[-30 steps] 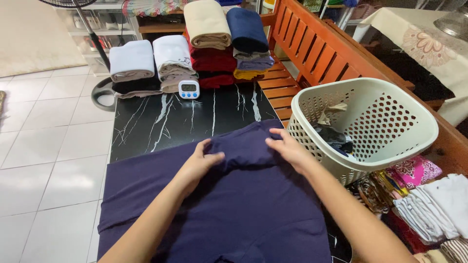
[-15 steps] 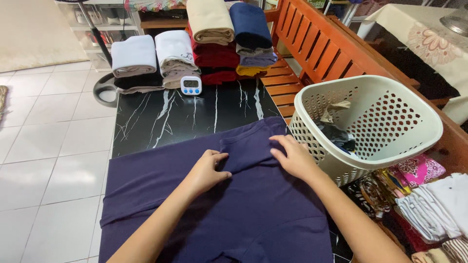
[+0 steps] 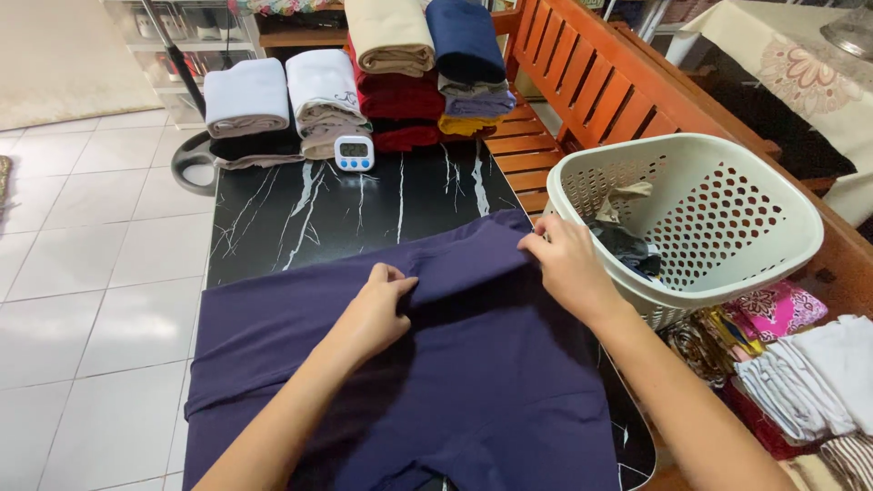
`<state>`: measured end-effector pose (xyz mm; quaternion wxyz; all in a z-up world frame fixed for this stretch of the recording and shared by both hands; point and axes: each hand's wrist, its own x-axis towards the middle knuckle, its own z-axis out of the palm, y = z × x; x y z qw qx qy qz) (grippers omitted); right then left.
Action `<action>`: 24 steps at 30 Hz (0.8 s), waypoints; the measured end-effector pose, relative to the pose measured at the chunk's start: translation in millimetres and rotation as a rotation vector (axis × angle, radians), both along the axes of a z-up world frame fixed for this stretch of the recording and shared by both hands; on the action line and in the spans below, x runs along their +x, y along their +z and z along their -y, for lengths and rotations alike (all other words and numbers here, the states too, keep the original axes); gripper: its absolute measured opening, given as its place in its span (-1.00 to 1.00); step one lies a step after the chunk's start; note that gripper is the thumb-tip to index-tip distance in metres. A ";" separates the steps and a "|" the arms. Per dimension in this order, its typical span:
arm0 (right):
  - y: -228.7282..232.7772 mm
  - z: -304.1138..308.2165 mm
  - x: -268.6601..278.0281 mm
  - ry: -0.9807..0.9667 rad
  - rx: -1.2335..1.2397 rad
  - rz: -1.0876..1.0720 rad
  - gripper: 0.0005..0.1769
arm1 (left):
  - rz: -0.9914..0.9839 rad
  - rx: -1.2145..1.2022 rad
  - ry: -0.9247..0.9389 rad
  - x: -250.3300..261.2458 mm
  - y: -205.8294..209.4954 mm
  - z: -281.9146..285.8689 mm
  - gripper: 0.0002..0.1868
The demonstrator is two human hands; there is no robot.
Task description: The person takes a shirt from a laundry basket, spreads it flat on a table, and folds it into a compact rectangle.
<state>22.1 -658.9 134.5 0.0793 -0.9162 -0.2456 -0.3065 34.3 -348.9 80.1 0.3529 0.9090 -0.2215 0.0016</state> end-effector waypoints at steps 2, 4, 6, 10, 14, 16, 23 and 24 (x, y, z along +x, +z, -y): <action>-1.3 1.2 -7.4 -0.044 -0.061 -0.033 -0.78 | 0.007 0.011 -0.027 -9.1 4.2 -2.1 -0.39; -10.3 5.1 -15.2 -0.089 -0.123 -0.068 -0.86 | 0.012 0.021 -0.055 -17.4 2.0 -3.1 -0.38; -26.9 11.6 -23.1 -0.066 -0.143 -0.108 -0.83 | -0.013 0.067 -0.086 -25.6 -6.7 -3.2 -0.39; -47.3 17.7 -26.6 -0.069 -0.090 -0.207 -0.66 | -0.038 0.052 -0.089 -31.5 1.9 -6.1 -0.40; -48.5 25.9 1.9 -0.187 0.215 -0.305 -0.66 | -0.097 -0.008 -0.027 -42.2 28.5 -14.9 -0.40; -54.8 27.9 30.1 -0.164 0.453 -0.367 -0.65 | -0.101 -0.030 0.011 -45.5 30.4 -25.0 -0.41; -101.0 28.1 126.9 -0.425 0.539 -0.324 -0.50 | 0.072 0.202 0.055 -65.1 12.7 -64.6 -0.73; -107.5 30.3 136.9 -0.380 0.519 -0.252 -0.57 | 0.100 0.187 0.045 -68.2 8.6 -68.6 -0.76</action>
